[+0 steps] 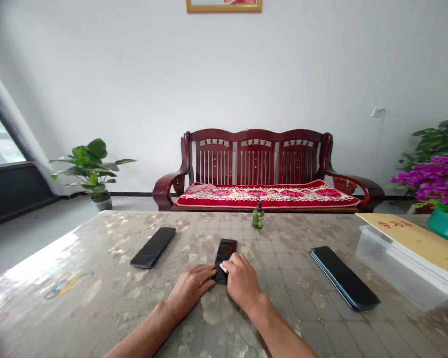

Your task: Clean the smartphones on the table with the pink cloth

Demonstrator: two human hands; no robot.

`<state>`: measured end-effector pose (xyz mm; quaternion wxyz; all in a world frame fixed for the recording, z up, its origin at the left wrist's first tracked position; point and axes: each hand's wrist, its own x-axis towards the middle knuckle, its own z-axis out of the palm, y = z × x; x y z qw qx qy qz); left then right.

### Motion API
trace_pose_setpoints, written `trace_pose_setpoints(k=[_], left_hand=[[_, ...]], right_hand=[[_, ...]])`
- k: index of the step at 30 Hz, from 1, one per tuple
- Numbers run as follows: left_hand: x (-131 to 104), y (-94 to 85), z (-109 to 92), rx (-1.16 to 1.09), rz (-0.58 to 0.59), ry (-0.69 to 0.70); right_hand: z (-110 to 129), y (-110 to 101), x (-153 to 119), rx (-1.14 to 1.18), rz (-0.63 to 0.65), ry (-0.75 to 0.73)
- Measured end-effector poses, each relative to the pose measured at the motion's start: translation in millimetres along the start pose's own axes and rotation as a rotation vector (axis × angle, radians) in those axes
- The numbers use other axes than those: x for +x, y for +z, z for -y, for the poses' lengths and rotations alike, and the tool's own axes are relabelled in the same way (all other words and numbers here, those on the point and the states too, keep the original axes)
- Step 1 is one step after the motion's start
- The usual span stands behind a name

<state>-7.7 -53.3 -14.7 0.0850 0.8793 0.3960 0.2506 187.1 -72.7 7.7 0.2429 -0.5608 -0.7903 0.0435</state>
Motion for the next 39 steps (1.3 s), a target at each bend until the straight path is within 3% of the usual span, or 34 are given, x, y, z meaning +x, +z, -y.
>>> trace_pose_setpoints(k=[14, 32, 39], left_hand=[[-1, -2.6, 3, 0.006, 0.023, 0.035], [-8, 0.3, -2, -0.042, 0.034, -0.081], [-3, 2.5, -15, 0.032, -0.006, -0.116]], right_hand=[[-7, 7, -2, 0.064, -0.067, 0.0], [-5, 12, 1, 0.166, -0.11, 0.033], [-4, 12, 0, 0.138, -0.117, 0.021]])
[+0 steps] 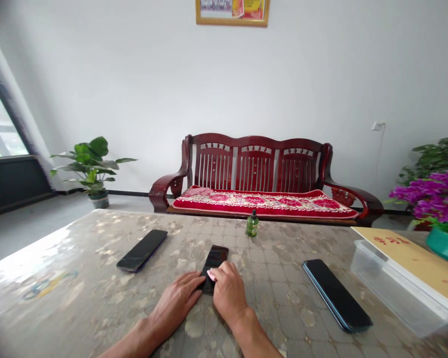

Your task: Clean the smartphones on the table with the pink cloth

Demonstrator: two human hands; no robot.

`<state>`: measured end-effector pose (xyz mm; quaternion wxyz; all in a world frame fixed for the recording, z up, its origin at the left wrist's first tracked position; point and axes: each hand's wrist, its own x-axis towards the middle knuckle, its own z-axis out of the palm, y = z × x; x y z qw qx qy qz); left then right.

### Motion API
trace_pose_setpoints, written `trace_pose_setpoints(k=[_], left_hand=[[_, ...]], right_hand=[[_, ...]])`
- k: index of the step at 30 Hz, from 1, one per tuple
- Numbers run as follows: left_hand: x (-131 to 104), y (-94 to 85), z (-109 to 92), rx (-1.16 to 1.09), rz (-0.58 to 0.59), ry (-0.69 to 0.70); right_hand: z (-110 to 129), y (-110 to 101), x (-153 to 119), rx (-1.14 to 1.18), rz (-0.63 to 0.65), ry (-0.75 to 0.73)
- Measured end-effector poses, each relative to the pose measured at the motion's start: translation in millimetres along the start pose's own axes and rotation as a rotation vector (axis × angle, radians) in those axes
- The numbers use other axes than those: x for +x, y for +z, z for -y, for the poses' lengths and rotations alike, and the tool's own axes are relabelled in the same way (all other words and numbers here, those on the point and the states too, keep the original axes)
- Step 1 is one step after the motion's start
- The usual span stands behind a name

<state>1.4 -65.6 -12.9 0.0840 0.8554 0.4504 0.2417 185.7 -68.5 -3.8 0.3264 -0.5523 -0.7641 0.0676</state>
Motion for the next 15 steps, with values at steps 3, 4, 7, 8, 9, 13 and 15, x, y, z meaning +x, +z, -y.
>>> trace_pose_setpoints(k=[3, 4, 7, 8, 9, 13, 15], left_hand=[[-2, 0.6, -9, -0.008, 0.015, 0.041], [-3, 0.2, -11, -0.025, 0.026, 0.055], [-4, -2.6, -13, -0.089, 0.07, 0.047], [-1, -3.9, -11, -0.098, 0.087, 0.03], [3, -5.5, -7, -0.096, 0.099, 0.005], [40, -14.1, 17, 0.008, 0.14, -0.023], [66, -18.0, 27, 0.077, 0.24, 0.121]], right_hand=[[0, -4, 0, -0.041, 0.011, -0.016], [-1, -5, 1, -0.046, 0.014, -0.018], [-5, -8, 4, -0.023, 0.028, -0.032], [-7, -9, 5, -0.009, 0.032, -0.038], [-8, -9, 6, 0.005, 0.033, -0.045], [-13, -8, 7, 0.078, 0.014, -0.075], [-14, -6, 6, 0.122, -0.005, -0.087]])
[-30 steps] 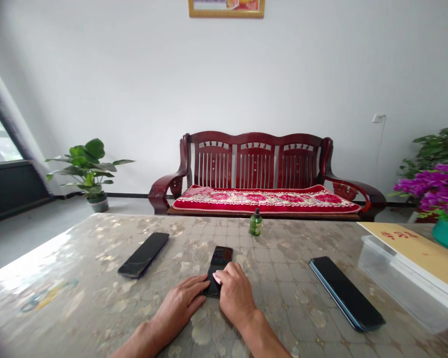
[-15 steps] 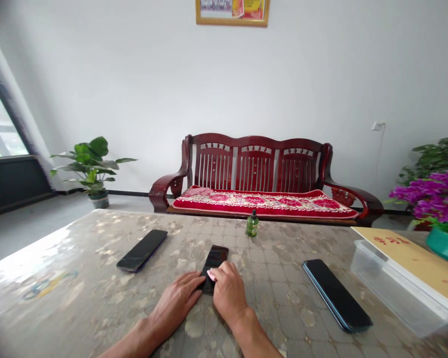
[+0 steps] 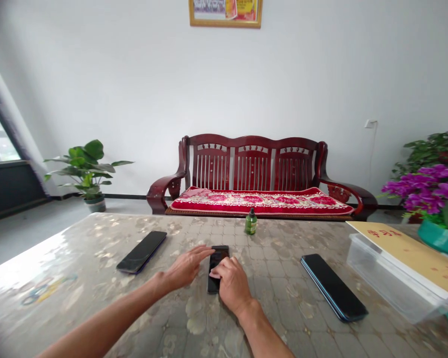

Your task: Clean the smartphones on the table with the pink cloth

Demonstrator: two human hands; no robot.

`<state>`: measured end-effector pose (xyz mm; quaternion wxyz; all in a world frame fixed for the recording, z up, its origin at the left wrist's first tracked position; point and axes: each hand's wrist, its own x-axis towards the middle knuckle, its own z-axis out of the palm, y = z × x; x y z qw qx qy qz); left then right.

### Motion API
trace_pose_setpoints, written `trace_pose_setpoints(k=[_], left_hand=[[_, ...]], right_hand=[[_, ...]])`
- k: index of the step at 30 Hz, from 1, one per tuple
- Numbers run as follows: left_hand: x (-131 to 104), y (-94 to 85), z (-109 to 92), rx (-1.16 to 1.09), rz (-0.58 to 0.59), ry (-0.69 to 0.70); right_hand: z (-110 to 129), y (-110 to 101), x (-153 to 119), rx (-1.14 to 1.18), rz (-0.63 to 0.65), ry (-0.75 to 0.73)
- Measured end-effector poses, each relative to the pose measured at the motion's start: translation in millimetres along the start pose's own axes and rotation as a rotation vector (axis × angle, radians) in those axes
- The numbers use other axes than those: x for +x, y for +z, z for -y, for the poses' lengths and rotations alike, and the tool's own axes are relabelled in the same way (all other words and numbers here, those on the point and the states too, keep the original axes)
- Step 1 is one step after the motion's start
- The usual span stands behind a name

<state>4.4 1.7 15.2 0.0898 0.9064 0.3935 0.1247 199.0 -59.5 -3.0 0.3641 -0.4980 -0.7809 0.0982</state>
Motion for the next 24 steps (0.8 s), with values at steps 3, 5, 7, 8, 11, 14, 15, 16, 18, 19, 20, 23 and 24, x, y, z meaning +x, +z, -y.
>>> trace_pose_setpoints(k=[3, 5, 7, 8, 11, 14, 15, 16, 18, 19, 20, 23, 24], left_hand=[[31, -9.0, 8, 0.099, 0.165, 0.164], [45, -11.3, 7, 0.146, 0.284, 0.23], [53, -12.3, 3, 0.16, 0.351, 0.269], [55, -12.9, 1, 0.16, 0.366, 0.28], [54, -17.7, -5, 0.158, 0.379, 0.287], [53, -25.3, -11, 0.195, 0.385, 0.259], [53, -27.7, -13, 0.221, 0.389, 0.244], [53, -29.7, -14, 0.249, 0.397, 0.225], [54, -32.5, -16, 0.295, 0.425, 0.178], [54, -33.3, -17, 0.303, 0.437, 0.15], [53, -33.8, -16, 0.301, 0.447, 0.118], [42, -34.2, -14, 0.256, 0.408, -0.01], [36, -34.1, -14, 0.236, 0.371, -0.065]], right_hand=[[-1, 2, -2, 0.025, -0.025, -0.009], [-3, 3, -3, 0.034, -0.058, -0.001], [-6, 3, -3, 0.069, -0.107, 0.018], [-8, 3, -3, 0.095, -0.134, 0.033], [-15, 3, -1, 0.174, -0.208, 0.092], [-21, 5, 1, 0.243, -0.264, 0.146], [-23, 5, 2, 0.266, -0.28, 0.158], [-24, 5, 2, 0.289, -0.296, 0.168], [-27, 6, 3, 0.329, -0.325, 0.193], [-28, 6, 3, 0.344, -0.34, 0.21], [-30, 6, 3, 0.356, -0.355, 0.228], [-37, 6, 3, 0.364, -0.395, 0.282], [-40, 7, 3, 0.358, -0.404, 0.299]])
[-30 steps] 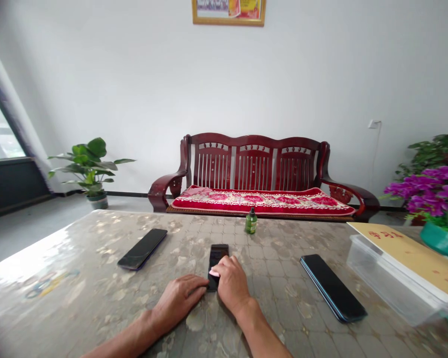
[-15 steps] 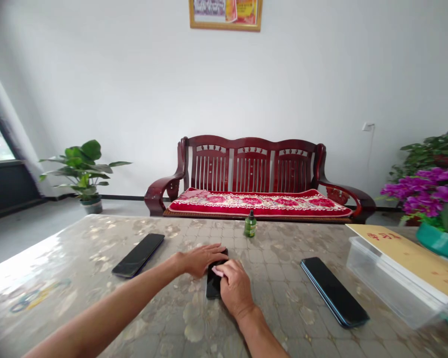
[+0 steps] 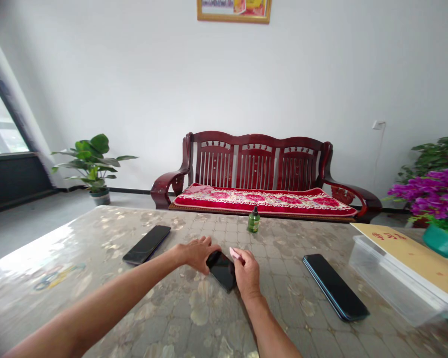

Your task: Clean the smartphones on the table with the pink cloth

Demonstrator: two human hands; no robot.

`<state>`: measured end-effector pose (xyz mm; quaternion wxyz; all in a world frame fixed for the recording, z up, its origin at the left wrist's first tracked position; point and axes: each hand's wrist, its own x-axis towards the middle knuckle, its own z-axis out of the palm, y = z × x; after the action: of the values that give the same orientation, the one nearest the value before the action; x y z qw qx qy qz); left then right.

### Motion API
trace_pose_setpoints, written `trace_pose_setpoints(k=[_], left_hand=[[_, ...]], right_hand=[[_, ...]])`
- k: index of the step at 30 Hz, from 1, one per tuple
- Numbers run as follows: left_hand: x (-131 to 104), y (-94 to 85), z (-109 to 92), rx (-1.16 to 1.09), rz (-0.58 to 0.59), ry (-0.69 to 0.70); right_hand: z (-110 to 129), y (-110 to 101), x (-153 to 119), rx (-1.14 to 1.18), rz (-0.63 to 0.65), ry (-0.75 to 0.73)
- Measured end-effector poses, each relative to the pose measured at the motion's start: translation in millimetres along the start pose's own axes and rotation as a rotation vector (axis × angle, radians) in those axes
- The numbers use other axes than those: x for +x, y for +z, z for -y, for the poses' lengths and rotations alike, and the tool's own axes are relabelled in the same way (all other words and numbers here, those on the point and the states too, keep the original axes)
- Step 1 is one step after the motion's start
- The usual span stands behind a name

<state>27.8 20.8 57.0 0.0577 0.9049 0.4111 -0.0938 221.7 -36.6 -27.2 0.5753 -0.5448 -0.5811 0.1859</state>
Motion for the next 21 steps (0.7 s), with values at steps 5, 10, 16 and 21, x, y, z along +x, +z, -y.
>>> trace_pose_setpoints(k=[5, 10, 16, 21], left_hand=[[-35, 17.5, -12, -0.098, -0.145, -0.288], [-61, 41.4, -33, -0.174, -0.289, -0.406], [-78, 61.5, -43, -0.316, -0.375, -0.342], [-78, 66.5, -43, -0.335, -0.409, -0.36]], right_hand=[[-4, 3, -2, -0.122, -0.012, -0.014], [15, 4, -9, -0.345, 0.114, -0.235], [36, 6, -24, -0.572, 0.339, -0.314], [43, 12, -26, -0.645, 0.395, -0.334]])
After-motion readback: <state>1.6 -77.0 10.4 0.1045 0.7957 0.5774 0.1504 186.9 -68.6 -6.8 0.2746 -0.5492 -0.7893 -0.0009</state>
